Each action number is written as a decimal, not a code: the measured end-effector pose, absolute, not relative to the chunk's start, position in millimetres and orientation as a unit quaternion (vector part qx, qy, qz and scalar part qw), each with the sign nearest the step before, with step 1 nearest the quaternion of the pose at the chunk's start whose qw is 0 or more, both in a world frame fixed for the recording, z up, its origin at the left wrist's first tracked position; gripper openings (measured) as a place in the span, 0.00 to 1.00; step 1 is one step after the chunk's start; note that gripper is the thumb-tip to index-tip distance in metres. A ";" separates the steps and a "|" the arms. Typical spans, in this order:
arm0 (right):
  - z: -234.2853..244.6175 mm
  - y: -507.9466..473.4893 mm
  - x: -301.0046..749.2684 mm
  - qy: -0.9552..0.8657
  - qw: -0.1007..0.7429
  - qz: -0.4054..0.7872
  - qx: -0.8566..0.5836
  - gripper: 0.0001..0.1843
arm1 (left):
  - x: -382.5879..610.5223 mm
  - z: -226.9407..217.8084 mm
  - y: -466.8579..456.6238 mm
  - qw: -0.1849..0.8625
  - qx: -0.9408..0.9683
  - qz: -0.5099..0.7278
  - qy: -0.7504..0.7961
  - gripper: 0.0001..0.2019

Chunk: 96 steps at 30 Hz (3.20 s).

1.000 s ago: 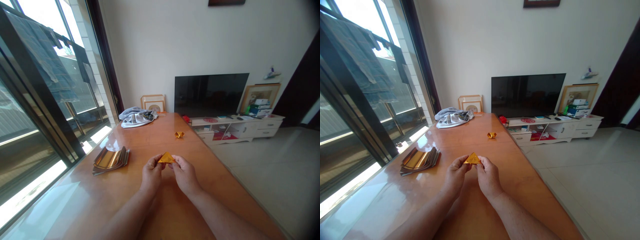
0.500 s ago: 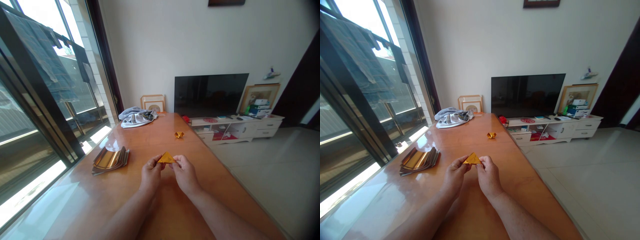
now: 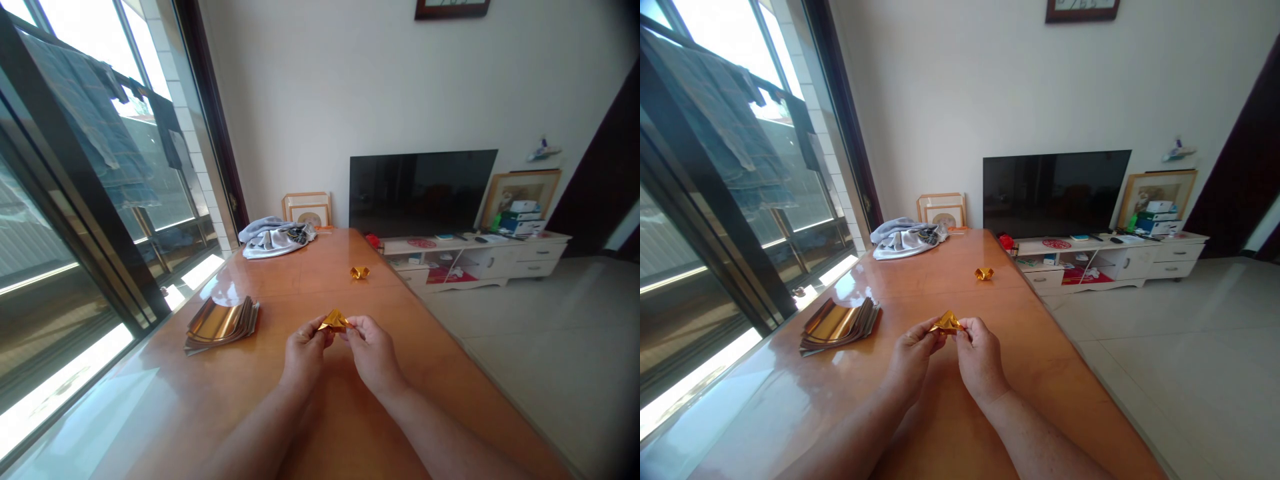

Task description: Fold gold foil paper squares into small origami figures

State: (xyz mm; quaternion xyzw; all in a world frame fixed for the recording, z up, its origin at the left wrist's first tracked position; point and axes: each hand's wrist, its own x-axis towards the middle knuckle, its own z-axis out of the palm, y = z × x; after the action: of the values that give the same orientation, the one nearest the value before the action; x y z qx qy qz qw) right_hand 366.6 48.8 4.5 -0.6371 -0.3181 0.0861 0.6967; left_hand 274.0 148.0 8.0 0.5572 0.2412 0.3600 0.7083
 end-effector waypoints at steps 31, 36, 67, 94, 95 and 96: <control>-1.5 45.0 384.6 -0.294 0.692 0.096 -0.653 0.18 | 269.7 8.1 151.3 0.644 0.645 0.328 0.250 0.17; -3.0 45.8 384.2 -0.304 0.682 0.099 -0.658 0.18 | 268.6 7.4 154.8 0.627 0.662 0.320 0.257 0.15; 16.6 35.4 389.0 -0.281 0.666 0.161 -0.672 0.18 | 262.9 33.3 150.3 0.674 0.631 0.289 0.253 0.15; 24.4 35.9 385.1 -0.205 0.713 0.293 -0.603 0.23 | 262.9 28.4 160.9 0.742 0.597 0.226 0.206 0.22; 23.8 36.3 384.6 -0.207 0.716 0.293 -0.599 0.23 | 263.3 28.5 159.8 0.735 0.605 0.229 0.205 0.22; 23.3 36.6 384.0 -0.209 0.718 0.294 -0.595 0.23 | 263.6 28.6 159.0 0.728 0.613 0.231 0.205 0.22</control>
State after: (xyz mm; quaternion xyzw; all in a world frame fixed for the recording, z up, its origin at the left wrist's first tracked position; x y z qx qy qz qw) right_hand 384.0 36.6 23.3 -0.5947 -0.2093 0.2938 0.7185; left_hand 263.6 159.0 28.6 0.6126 0.2049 0.2306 0.7277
